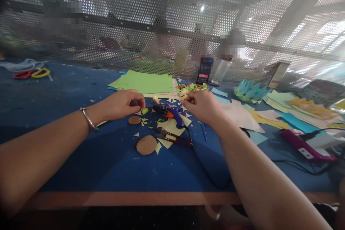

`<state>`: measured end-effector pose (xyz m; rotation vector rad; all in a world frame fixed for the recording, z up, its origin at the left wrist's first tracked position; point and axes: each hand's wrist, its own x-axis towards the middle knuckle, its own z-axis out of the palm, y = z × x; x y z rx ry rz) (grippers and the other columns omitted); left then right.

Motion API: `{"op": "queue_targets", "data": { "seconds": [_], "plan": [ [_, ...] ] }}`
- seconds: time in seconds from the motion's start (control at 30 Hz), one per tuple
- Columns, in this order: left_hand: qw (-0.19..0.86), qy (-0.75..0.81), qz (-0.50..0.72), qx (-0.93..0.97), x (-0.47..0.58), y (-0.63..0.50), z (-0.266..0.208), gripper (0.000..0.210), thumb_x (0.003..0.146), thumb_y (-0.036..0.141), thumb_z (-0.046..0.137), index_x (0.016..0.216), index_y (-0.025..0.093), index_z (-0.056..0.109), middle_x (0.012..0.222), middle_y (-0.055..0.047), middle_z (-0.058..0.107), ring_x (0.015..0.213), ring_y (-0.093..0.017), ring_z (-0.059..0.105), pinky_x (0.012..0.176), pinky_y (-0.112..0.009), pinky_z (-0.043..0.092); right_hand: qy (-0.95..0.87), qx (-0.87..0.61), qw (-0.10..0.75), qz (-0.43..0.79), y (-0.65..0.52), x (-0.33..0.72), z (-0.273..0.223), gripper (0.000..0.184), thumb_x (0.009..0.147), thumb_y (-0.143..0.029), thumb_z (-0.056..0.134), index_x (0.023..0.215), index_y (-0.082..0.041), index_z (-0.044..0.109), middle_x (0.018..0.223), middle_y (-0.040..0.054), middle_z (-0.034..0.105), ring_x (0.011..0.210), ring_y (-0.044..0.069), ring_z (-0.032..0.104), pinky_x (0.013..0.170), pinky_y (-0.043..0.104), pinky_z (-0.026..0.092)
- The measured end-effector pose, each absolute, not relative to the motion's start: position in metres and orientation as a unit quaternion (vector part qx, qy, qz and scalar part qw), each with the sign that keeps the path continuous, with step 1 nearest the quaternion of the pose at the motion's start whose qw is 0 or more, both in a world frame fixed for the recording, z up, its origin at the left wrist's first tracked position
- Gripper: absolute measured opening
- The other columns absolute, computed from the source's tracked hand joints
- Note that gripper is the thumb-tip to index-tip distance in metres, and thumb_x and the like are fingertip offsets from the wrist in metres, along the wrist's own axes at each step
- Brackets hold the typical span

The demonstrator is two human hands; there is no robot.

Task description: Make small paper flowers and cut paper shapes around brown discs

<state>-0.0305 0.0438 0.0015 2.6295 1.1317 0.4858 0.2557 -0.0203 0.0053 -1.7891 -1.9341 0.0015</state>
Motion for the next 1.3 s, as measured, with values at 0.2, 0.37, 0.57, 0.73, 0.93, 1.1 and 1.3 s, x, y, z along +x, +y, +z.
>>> {"op": "queue_targets", "data": {
  "seconds": [0.2, 0.37, 0.57, 0.73, 0.93, 1.1, 1.3],
  "plan": [
    [0.133, 0.342, 0.281, 0.887, -0.024, 0.030, 0.003, 0.015, 0.086, 0.019, 0.057, 0.092, 0.018, 0.070, 0.095, -0.004, 0.070, 0.074, -0.015, 0.066, 0.068, -0.026, 0.046, -0.741, -0.548, 0.348, 0.169, -0.028, 0.231, -0.004, 0.030, 0.089, -0.048, 0.066, 0.076, -0.021, 0.065, 0.054, -0.0020, 0.059, 0.051, 0.015, 0.058, 0.052, 0.027, 0.039],
    [0.097, 0.282, 0.304, 0.905, -0.016, 0.016, 0.006, 0.015, 0.092, 0.018, 0.055, 0.097, 0.019, 0.069, 0.100, -0.006, 0.070, 0.084, -0.018, 0.067, 0.078, -0.029, 0.049, -0.739, -0.502, 0.368, 0.257, -0.037, 0.210, -0.006, 0.038, 0.090, -0.057, 0.068, 0.078, -0.021, 0.068, 0.062, 0.0005, 0.067, 0.054, 0.017, 0.065, 0.051, 0.026, 0.045],
    [0.145, 0.241, 0.333, 0.900, -0.014, 0.010, 0.006, 0.012, 0.095, 0.019, 0.058, 0.097, 0.019, 0.069, 0.103, -0.007, 0.072, 0.095, -0.020, 0.068, 0.086, -0.032, 0.051, -0.734, -0.489, 0.380, 0.279, -0.039, 0.207, -0.008, 0.030, 0.091, -0.048, 0.068, 0.082, -0.019, 0.068, 0.068, 0.0009, 0.068, 0.053, 0.014, 0.064, 0.051, 0.025, 0.046],
    [0.441, 0.247, 0.388, 0.771, -0.006, 0.007, -0.002, 0.034, 0.091, 0.028, 0.072, 0.120, 0.019, 0.058, 0.120, -0.009, 0.069, 0.098, -0.019, 0.071, 0.088, -0.033, 0.058, -0.744, -0.493, 0.398, 0.213, -0.042, 0.208, -0.010, 0.022, 0.093, -0.039, 0.065, 0.082, -0.020, 0.068, 0.069, 0.0011, 0.067, 0.055, 0.014, 0.060, 0.053, 0.026, 0.044],
    [0.598, 0.264, 0.373, 0.659, 0.002, -0.001, -0.002, 0.046, 0.080, 0.019, 0.084, 0.118, 0.017, 0.058, 0.103, -0.006, 0.073, 0.089, -0.016, 0.072, 0.086, -0.034, 0.060, -0.746, -0.502, 0.407, 0.157, -0.043, 0.206, -0.010, 0.019, 0.093, -0.035, 0.064, 0.082, -0.020, 0.068, 0.070, 0.0018, 0.067, 0.056, 0.013, 0.054, 0.051, 0.026, 0.038],
    [0.610, 0.268, 0.377, 0.643, 0.001, 0.000, -0.001, 0.038, 0.080, 0.017, 0.083, 0.112, 0.015, 0.063, 0.100, -0.006, 0.076, 0.091, -0.015, 0.073, 0.090, -0.031, 0.057, -0.753, -0.494, 0.406, 0.153, -0.045, 0.206, -0.009, 0.021, 0.094, -0.037, 0.064, 0.085, -0.019, 0.069, 0.067, 0.0007, 0.065, 0.053, 0.012, 0.053, 0.049, 0.026, 0.036],
    [0.601, 0.240, 0.361, 0.672, -0.003, 0.004, -0.002, 0.036, 0.078, 0.017, 0.084, 0.111, 0.016, 0.068, 0.102, -0.005, 0.077, 0.097, -0.016, 0.072, 0.095, -0.034, 0.055, -0.751, -0.486, 0.419, 0.157, -0.044, 0.208, -0.008, 0.026, 0.095, -0.041, 0.064, 0.089, -0.017, 0.072, 0.071, 0.0032, 0.071, 0.052, 0.013, 0.058, 0.049, 0.026, 0.038]
  ]
}}
